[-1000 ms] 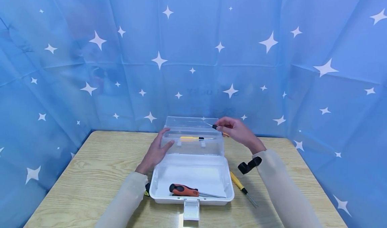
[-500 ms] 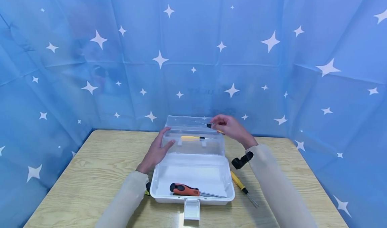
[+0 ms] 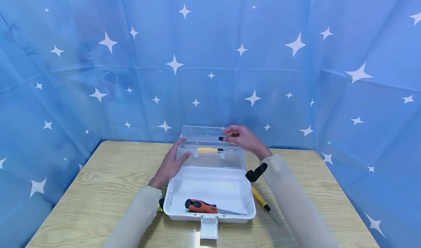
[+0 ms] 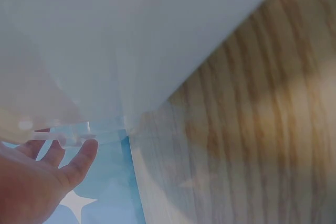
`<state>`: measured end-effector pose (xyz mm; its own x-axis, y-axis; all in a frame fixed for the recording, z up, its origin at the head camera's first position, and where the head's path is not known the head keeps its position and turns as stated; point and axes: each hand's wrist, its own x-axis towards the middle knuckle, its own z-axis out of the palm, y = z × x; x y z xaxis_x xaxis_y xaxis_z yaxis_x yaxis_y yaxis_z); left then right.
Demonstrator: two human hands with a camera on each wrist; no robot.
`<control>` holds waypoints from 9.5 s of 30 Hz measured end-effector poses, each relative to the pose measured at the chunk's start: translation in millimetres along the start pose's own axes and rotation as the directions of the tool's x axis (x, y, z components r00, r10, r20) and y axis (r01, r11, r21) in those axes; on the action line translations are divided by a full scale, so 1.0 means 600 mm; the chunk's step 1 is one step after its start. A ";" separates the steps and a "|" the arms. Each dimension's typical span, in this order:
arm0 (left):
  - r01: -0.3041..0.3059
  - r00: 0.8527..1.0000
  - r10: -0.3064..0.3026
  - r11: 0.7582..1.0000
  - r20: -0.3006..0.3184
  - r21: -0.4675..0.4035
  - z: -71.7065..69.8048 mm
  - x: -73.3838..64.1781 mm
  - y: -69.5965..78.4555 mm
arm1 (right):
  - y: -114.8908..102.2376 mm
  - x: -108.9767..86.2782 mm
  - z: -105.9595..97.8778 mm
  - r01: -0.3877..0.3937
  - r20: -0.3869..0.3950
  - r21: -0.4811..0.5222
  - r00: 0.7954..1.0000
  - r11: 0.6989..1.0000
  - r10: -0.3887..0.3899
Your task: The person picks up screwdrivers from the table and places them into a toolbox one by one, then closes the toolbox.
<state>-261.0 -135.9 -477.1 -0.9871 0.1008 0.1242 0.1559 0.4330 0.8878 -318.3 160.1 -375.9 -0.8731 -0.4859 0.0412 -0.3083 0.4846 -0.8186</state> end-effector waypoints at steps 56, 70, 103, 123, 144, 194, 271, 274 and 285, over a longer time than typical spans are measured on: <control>0.020 1.000 -0.020 1.000 -0.001 -0.021 0.002 0.001 -0.002 | 0.007 0.025 0.055 -0.002 0.041 -0.066 0.999 0.998 0.004; 0.010 1.000 -0.010 1.000 0.001 -0.016 0.002 0.002 -0.001 | 0.002 0.023 0.061 0.001 0.037 -0.161 0.999 0.987 0.005; 0.009 1.000 -0.009 1.000 0.003 -0.020 0.003 0.002 -0.002 | -0.004 0.012 0.067 -0.009 0.020 -0.156 1.000 0.988 0.013; 0.021 1.000 -0.021 1.000 0.009 -0.006 0.003 0.003 -0.005 | -0.003 0.009 0.070 -0.037 0.020 -0.163 0.999 0.986 0.041; 0.022 1.000 -0.022 1.000 0.006 0.005 0.003 0.000 -0.002 | -0.003 0.006 0.072 -0.035 -0.011 -0.194 0.999 0.980 0.034; 0.019 1.000 -0.019 1.000 0.005 -0.025 0.001 -0.004 0.007 | -0.016 -0.043 0.021 0.096 -0.080 -0.153 0.991 0.984 -0.109; 0.040 0.999 -0.040 0.999 0.014 -0.003 0.004 -0.006 0.003 | 0.098 -0.270 -0.036 0.017 -0.308 -0.042 0.951 0.999 -0.029; 0.043 0.999 -0.043 0.999 0.010 -0.007 0.005 -0.006 0.003 | 0.102 -0.275 -0.036 -0.004 -0.308 -0.017 0.951 1.000 -0.002; 0.057 0.998 -0.057 0.998 0.010 -0.026 0.006 -0.008 0.004 | 0.134 -0.288 -0.026 -0.077 -0.290 0.034 0.953 0.996 0.083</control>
<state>-255.8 -132.2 -477.2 -0.9940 0.0847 0.0693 0.0983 0.4145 0.9047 -198.2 294.2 -440.0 -0.9677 -0.2117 0.1372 -0.2273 0.4959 -0.8381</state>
